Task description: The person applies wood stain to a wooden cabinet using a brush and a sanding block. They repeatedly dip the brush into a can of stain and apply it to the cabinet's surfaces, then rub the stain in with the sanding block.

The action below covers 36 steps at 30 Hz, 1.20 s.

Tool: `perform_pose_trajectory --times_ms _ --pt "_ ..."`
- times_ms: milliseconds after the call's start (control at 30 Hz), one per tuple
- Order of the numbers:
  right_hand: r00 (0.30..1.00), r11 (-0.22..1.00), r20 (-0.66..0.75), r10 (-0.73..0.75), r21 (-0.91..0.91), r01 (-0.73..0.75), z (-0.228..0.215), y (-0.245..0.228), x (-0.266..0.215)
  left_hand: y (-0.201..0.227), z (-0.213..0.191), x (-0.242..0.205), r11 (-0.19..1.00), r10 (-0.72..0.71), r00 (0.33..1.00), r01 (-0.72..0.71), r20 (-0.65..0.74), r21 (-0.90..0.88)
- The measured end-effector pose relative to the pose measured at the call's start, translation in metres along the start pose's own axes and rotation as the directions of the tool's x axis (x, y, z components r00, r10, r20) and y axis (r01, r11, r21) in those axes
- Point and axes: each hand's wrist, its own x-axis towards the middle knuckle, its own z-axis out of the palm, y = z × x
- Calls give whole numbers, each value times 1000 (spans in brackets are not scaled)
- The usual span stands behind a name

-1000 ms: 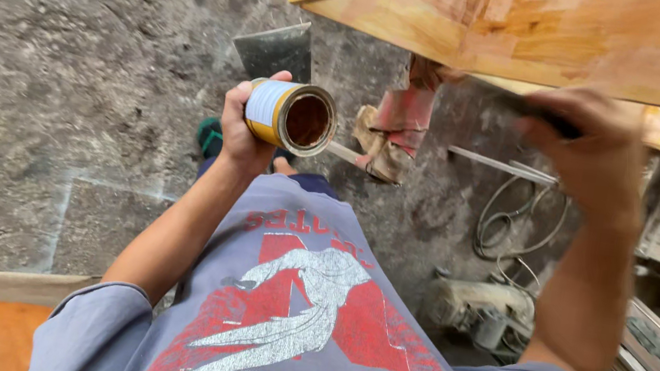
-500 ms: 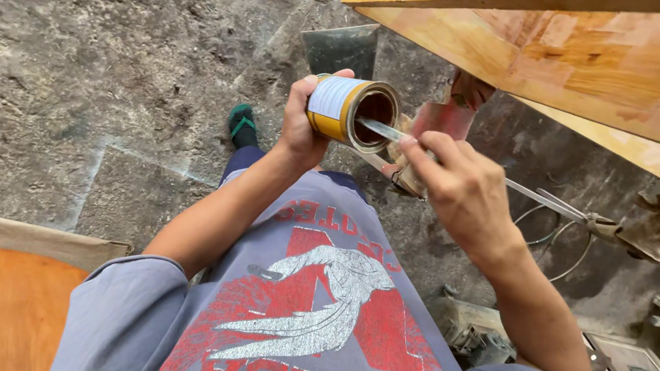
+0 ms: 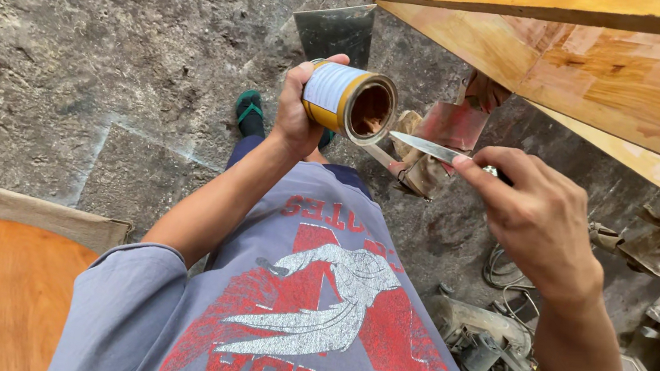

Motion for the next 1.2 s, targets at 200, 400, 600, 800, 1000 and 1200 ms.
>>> perform_pose_trajectory --times_ms 200,400,600,800,1000,1200 --pt "982 996 171 -74 -30 81 3 -1 29 1 3 -7 997 -52 994 47 91 55" --pt "984 988 114 -139 -55 146 5 -10 47 3 4 -13 998 -43 994 38 105 53" --pt "985 981 117 -128 160 109 22 -6 60 11 2 -17 991 -101 992 107 79 -74" --pt "987 995 127 -98 -14 101 30 -15 73 9 -5 -18 988 -66 981 89 181 -122" --pt "980 944 89 -178 -266 195 4 -45 62 15 -7 -19 995 -37 997 43 70 -93" --pt "984 915 106 -143 -366 172 47 -51 77 10 0 -21 999 -24 997 21 67 40"
